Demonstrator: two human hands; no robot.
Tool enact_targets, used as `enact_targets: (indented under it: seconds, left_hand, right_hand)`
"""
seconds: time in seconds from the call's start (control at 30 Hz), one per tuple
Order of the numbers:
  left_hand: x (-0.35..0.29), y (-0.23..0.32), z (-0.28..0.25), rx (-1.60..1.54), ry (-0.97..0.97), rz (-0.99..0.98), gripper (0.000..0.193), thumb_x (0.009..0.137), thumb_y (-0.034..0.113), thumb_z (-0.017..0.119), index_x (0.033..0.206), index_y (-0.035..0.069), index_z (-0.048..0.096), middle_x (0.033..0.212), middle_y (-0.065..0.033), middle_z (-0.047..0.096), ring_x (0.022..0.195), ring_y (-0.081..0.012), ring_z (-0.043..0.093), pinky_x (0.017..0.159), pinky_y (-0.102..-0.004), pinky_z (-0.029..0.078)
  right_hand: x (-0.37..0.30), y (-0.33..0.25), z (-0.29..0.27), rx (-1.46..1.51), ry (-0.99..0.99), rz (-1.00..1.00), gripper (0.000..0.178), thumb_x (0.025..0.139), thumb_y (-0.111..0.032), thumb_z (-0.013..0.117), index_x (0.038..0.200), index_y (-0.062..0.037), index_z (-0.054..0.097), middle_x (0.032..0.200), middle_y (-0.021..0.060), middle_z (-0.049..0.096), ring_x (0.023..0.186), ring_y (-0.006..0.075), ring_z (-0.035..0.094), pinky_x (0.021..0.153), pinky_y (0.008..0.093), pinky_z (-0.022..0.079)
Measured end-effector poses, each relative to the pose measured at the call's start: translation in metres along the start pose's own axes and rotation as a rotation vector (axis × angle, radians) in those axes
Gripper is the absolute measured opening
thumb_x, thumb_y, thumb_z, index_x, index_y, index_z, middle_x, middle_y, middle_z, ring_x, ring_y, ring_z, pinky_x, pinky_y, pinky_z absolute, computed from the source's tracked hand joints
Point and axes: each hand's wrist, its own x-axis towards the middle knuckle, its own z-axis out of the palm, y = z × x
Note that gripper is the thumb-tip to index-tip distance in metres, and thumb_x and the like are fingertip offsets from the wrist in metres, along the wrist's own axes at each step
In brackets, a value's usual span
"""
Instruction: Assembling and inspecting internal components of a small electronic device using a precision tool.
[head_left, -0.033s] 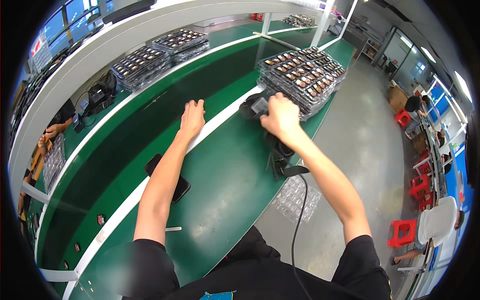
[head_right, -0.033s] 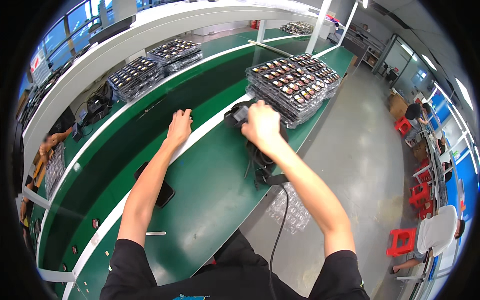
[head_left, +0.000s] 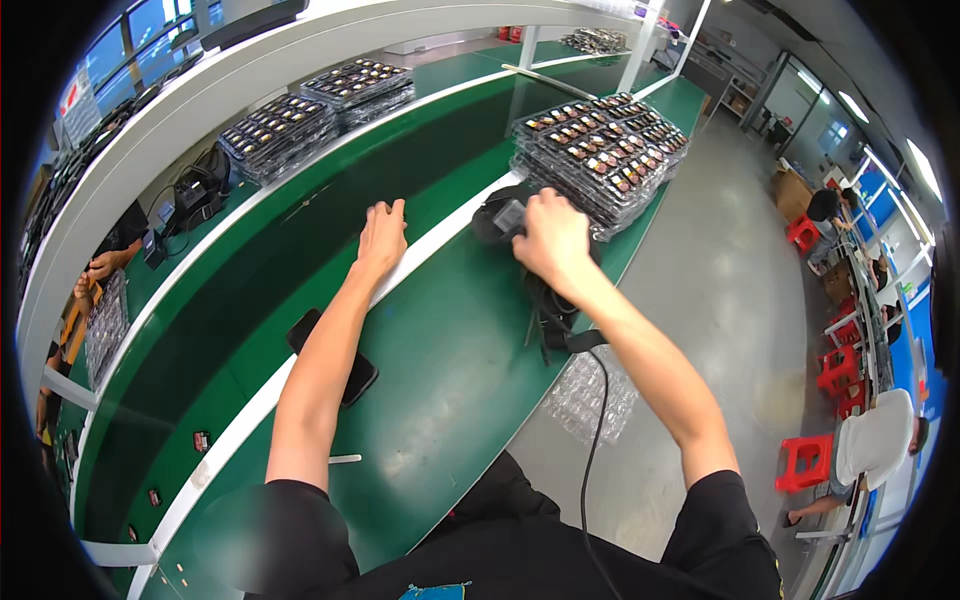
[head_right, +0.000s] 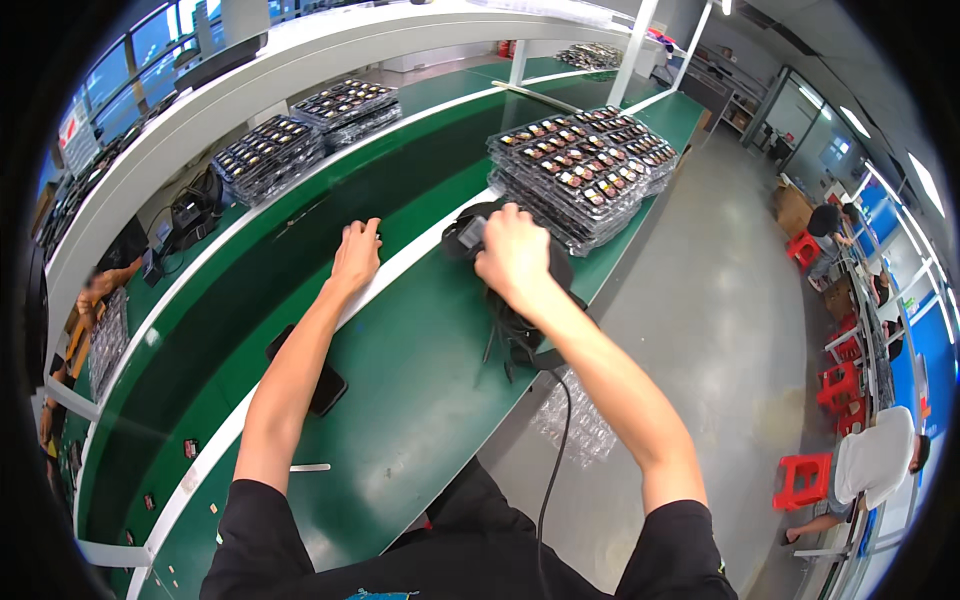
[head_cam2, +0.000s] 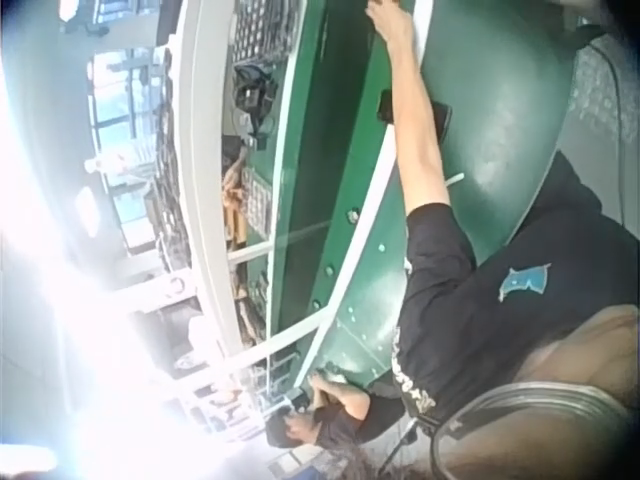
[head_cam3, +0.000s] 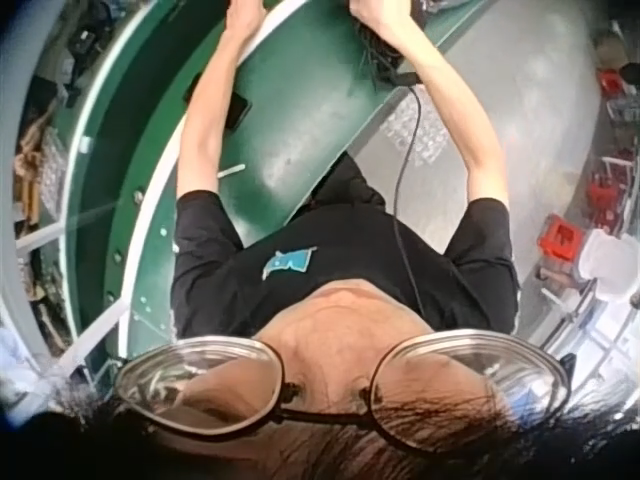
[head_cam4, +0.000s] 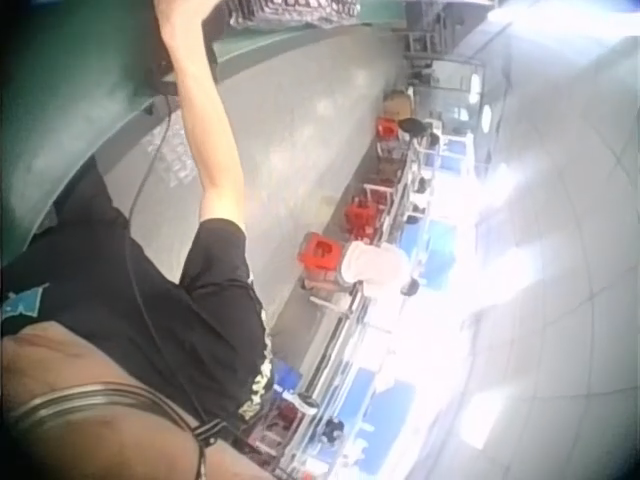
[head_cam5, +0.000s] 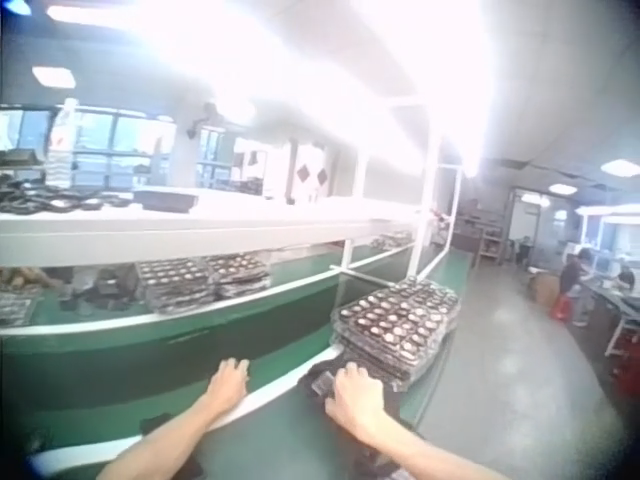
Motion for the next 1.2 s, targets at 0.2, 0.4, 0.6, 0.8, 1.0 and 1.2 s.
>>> enact_targets:
  seconds: [0.2, 0.4, 0.6, 0.8, 1.0, 1.2]
  left_hand:
    - [-0.012, 0.022, -0.034, -0.031, -0.076, 0.103, 0.045, 0.104, 0.01, 0.064, 0.148, 0.007, 0.057, 0.125, -0.0195, 0.064, 0.121, -0.039, 0.058, 0.103, -0.051, 0.054]
    - [-0.046, 0.083, -0.085, -0.203, -0.16, 0.251, 0.038, 0.107, 0.013, 0.061, 0.145, 0.007, 0.06, 0.122, -0.0157, 0.066, 0.116, -0.0361, 0.06, 0.101, -0.0482, 0.053]
    - [-0.084, 0.117, -0.077, -0.405, -0.329, 0.233, 0.039, 0.108, 0.013, 0.061, 0.147, 0.004, 0.059, 0.121, -0.0163, 0.065, 0.114, -0.0338, 0.064, 0.102, -0.0446, 0.052]
    - [-0.083, 0.143, -0.021, -0.606, -0.376, 0.182, 0.041, 0.112, 0.016, 0.059, 0.151, 0.005, 0.056, 0.117, -0.0133, 0.063, 0.103, -0.0242, 0.063, 0.091, -0.0385, 0.053]
    - [-0.061, 0.187, 0.021, -1.174, -0.504, -0.289, 0.052, 0.116, 0.024, 0.058, 0.159, -0.003, 0.048, 0.126, -0.0119, 0.069, 0.11, -0.0172, 0.067, 0.098, -0.0336, 0.056]
    - [-0.063, 0.199, 0.027, -1.276, -0.423, -0.472, 0.064, 0.115, 0.024, 0.059, 0.164, -0.01, 0.033, 0.122, -0.0145, 0.071, 0.11, -0.019, 0.069, 0.102, -0.0348, 0.058]
  right_hand:
    - [-0.004, 0.0, 0.043, -0.164, 0.213, -0.144, 0.038, 0.068, -0.016, 0.086, 0.098, -0.0052, 0.065, 0.107, 0.0097, 0.059, 0.105, 0.0276, 0.065, 0.087, 0.0414, 0.057]
    - [0.006, 0.038, 0.061, -0.188, 0.158, -0.118, 0.046, 0.067, -0.017, 0.088, 0.106, -0.0031, 0.067, 0.113, 0.0119, 0.062, 0.113, 0.0291, 0.063, 0.099, 0.0446, 0.054]
    - [-0.009, 0.041, 0.039, 0.242, 0.129, -0.075, 0.054, 0.077, -0.034, 0.087, 0.116, 0.0006, 0.071, 0.126, 0.0161, 0.066, 0.123, 0.0327, 0.064, 0.11, 0.0492, 0.052]
    - [-0.038, 0.128, 0.029, 0.572, 0.449, 0.549, 0.049, 0.083, -0.038, 0.089, 0.11, -0.002, 0.069, 0.11, 0.0153, 0.076, 0.102, 0.0316, 0.075, 0.09, 0.0437, 0.059]
    - [-0.045, 0.187, 0.084, 0.834, 0.267, 0.726, 0.106, 0.08, -0.062, 0.087, 0.151, 0.0096, 0.053, 0.129, 0.0263, 0.075, 0.121, 0.0365, 0.074, 0.106, 0.0448, 0.056]
    - [-0.027, 0.171, 0.086, 0.828, 0.215, 0.844, 0.123, 0.078, -0.07, 0.086, 0.16, 0.0095, 0.04, 0.141, 0.0323, 0.068, 0.132, 0.041, 0.068, 0.113, 0.0454, 0.052]
